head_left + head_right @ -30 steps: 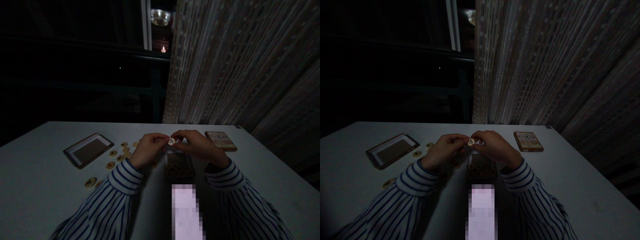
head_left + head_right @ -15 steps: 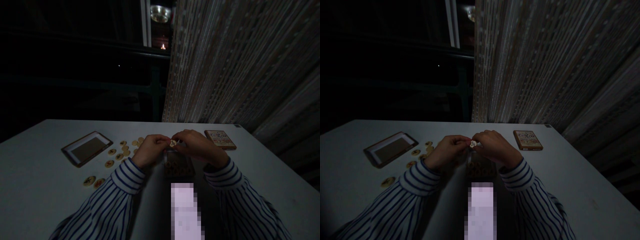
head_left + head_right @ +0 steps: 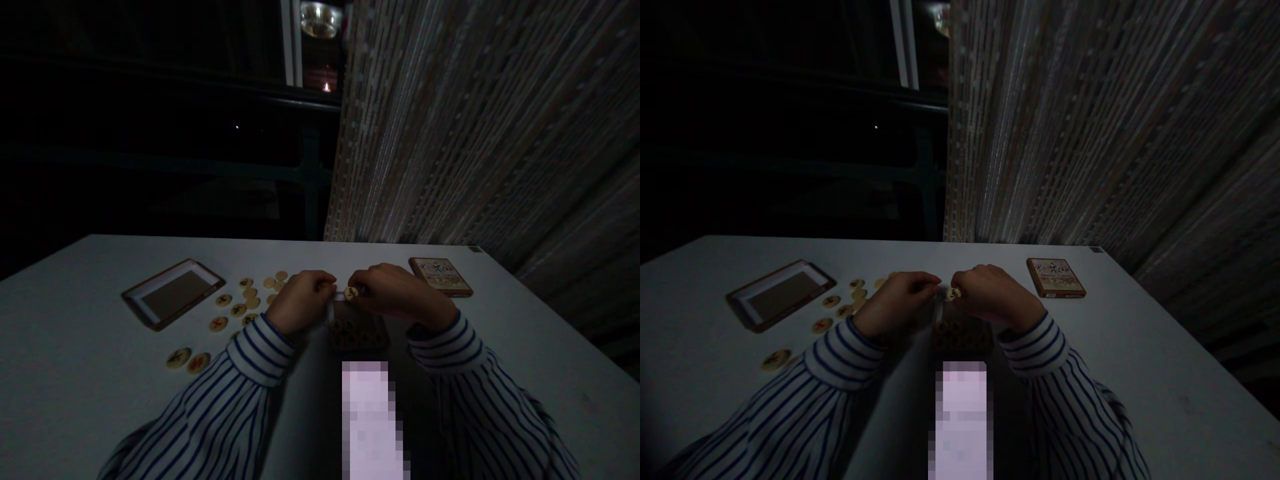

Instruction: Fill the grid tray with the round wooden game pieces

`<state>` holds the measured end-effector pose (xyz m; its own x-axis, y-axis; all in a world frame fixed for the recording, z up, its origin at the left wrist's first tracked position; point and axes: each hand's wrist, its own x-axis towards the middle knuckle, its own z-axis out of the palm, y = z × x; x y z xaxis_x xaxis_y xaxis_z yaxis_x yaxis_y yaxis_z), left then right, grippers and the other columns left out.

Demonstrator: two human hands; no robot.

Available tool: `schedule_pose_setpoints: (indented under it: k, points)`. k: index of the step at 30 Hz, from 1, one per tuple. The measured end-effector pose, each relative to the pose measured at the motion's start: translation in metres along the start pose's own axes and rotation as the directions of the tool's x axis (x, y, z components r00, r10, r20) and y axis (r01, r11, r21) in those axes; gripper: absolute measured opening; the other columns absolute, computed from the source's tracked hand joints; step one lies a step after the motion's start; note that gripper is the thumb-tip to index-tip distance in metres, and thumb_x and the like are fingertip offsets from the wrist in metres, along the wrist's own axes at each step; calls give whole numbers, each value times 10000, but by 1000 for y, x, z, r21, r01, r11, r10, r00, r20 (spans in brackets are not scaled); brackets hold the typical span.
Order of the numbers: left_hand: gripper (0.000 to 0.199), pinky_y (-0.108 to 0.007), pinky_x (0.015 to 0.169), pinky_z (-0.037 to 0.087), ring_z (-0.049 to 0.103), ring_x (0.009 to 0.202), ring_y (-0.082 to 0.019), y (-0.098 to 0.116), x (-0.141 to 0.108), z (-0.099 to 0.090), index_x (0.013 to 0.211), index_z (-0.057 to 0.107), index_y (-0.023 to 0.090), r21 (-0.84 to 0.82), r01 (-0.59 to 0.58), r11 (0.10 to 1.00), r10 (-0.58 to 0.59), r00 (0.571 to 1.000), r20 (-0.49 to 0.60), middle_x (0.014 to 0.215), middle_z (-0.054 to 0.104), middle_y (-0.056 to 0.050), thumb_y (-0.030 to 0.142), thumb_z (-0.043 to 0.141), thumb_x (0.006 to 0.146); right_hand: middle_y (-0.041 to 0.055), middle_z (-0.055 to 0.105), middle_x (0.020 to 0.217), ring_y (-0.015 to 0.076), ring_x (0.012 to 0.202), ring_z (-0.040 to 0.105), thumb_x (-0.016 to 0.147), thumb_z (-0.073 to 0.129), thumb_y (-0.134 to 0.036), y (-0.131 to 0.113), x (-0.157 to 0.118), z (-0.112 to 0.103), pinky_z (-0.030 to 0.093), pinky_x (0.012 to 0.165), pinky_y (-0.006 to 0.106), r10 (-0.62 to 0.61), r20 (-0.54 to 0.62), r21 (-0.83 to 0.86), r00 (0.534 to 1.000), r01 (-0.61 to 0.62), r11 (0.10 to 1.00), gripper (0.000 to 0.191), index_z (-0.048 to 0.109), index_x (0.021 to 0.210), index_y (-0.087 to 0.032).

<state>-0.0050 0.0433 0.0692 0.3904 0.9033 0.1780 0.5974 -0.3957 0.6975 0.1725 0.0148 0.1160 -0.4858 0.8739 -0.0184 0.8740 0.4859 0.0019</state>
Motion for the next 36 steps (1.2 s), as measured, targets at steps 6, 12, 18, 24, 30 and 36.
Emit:
schedule_pose_setpoints:
  k: [6, 12, 18, 24, 30, 36]
  points:
    - [351, -305, 842, 425, 579, 973, -216, -3, -3, 2, 1054, 611, 162, 264, -38, 964, 21, 998, 67, 1035, 651, -89, 296, 410, 800, 70, 669, 819, 186, 720, 614, 777, 470, -275, 5, -1, 11, 369, 551, 252, 18, 123, -55, 992, -11, 998, 236, 638, 927, -206]
    - [370, -345, 866, 411, 574, 985, -240, -4, -4, 4, 1089, 588, 152, 380, -62, 923, 16, 992, 124, 1057, 634, -112, 283, 402, 797, 89, 674, 804, 203, 709, 629, 729, 502, -252, 6, 0, 20, 404, 546, 261, 30, 203, -65, 979, -17, 998, 230, 661, 882, -187]
    - [354, -360, 833, 419, 585, 960, -255, -5, -5, 4, 1066, 594, 164, 425, -85, 901, 17, 987, 163, 1012, 649, -116, 273, 392, 796, 116, 676, 801, 227, 709, 641, 701, 523, -244, 8, 4, 30, 427, 544, 274, 20, 231, -88, 973, 0, 996, 226, 665, 854, -159]
    - [336, -335, 776, 427, 596, 920, -241, -5, -5, 4, 1044, 601, 177, 446, -91, 891, 11, 984, 180, 979, 658, -106, 252, 402, 784, 143, 675, 813, 236, 735, 644, 689, 524, -199, 5, 7, 35, 440, 543, 270, 43, 273, -108, 961, -14, 994, 244, 662, 878, -134]
    - [325, -330, 780, 423, 593, 930, -238, -8, -5, 5, 1035, 605, 188, 437, -88, 895, 10, 984, 178, 987, 656, -101, 268, 407, 790, 141, 678, 821, 243, 734, 645, 694, 533, -236, 2, 6, 36, 454, 555, 286, 38, 280, -106, 959, -9, 994, 253, 658, 889, -135]
    - [302, -319, 749, 422, 602, 885, -230, -5, -5, 4, 986, 625, 180, 419, -88, 904, 2, 979, 202, 945, 663, -102, 241, 410, 783, 156, 674, 819, 233, 739, 646, 712, 522, -198, -1, 5, 35, 448, 562, 269, 25, 274, -114, 961, 7, 993, 231, 660, 877, -115]
